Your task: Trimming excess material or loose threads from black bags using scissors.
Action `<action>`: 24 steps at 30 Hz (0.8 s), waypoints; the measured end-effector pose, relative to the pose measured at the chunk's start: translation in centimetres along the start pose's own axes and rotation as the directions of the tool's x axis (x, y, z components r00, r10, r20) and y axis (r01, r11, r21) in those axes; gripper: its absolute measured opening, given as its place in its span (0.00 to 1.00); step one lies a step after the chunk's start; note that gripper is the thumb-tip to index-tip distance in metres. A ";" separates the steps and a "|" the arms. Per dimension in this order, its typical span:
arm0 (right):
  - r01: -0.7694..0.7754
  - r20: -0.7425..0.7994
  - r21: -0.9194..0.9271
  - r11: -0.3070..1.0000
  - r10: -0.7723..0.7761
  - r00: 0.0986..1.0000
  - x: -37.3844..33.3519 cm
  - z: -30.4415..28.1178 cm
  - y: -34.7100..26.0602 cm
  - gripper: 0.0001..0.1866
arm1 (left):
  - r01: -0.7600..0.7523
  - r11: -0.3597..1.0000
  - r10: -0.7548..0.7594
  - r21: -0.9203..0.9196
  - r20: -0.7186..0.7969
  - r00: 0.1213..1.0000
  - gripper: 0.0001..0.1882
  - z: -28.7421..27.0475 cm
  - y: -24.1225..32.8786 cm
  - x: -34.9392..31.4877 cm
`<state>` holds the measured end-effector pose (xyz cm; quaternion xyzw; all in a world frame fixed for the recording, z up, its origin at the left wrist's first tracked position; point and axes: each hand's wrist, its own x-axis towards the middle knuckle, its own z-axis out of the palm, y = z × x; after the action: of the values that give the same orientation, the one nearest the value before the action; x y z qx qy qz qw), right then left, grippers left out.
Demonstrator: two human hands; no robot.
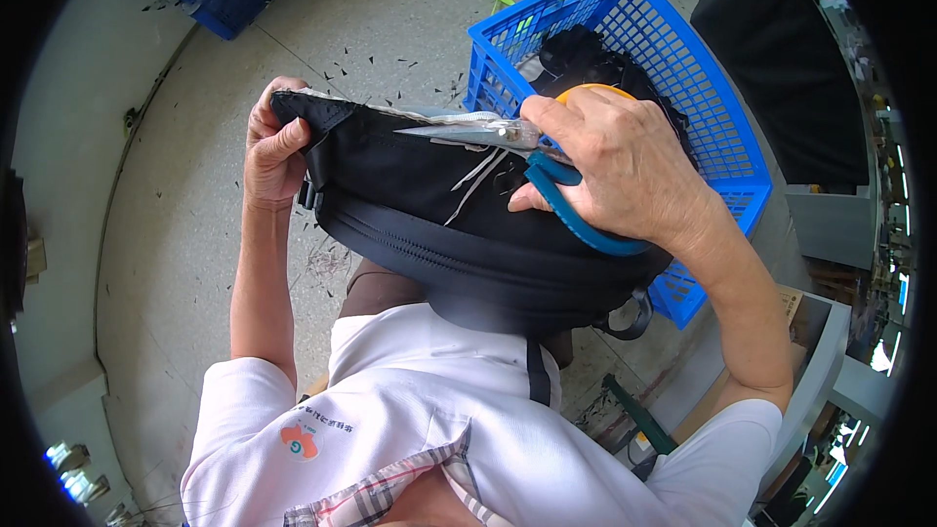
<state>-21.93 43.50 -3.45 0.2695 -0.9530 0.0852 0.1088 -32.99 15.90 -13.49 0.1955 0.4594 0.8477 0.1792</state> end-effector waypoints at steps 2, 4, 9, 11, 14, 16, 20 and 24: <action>0.003 0.004 0.015 1.000 -0.003 1.000 0.1 0.3 0.0 0.27 | 0.004 1.000 -0.004 -0.012 -0.006 1.000 0.17 -0.1 -0.1 -0.2; -0.031 0.085 0.060 0.998 0.026 0.996 -0.2 0.4 0.0 0.27 | 0.008 1.000 -0.008 -0.021 -0.016 1.000 0.17 -0.4 -0.2 -0.4; -0.037 0.094 0.066 0.997 0.031 0.995 0.2 0.2 -0.2 0.27 | -0.017 1.000 0.016 -0.020 -0.020 1.000 0.16 -0.7 -0.4 -0.4; -0.030 0.080 0.090 0.995 0.023 0.997 0.6 0.3 -0.3 0.27 | -0.020 0.999 0.020 -0.030 -0.021 1.000 0.16 -0.8 -0.5 -0.4; -0.016 0.064 0.095 0.995 0.010 0.998 1.0 0.8 -0.5 0.28 | -0.014 0.999 0.015 -0.030 0.023 1.000 0.20 -0.9 -0.5 -0.5; -0.002 0.068 0.115 0.993 -0.006 0.998 0.7 1.3 -0.2 0.35 | -0.006 0.998 0.008 -0.057 0.021 1.000 0.20 -0.8 -0.6 -0.5; 0.022 0.035 0.177 0.984 -0.029 0.999 1.1 1.4 -0.6 0.28 | -0.016 0.998 0.016 -0.059 0.001 1.000 0.20 -1.1 -0.9 -0.8; -0.014 0.089 0.195 0.981 -0.004 0.996 1.0 1.5 -0.6 0.26 | -0.013 0.997 0.012 -0.074 -0.006 1.000 0.19 -1.3 -1.2 -0.8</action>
<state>-22.66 42.16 -4.54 0.2799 -0.9446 0.1667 0.0391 -32.81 15.16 -15.30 0.1892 0.4271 0.8657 0.1797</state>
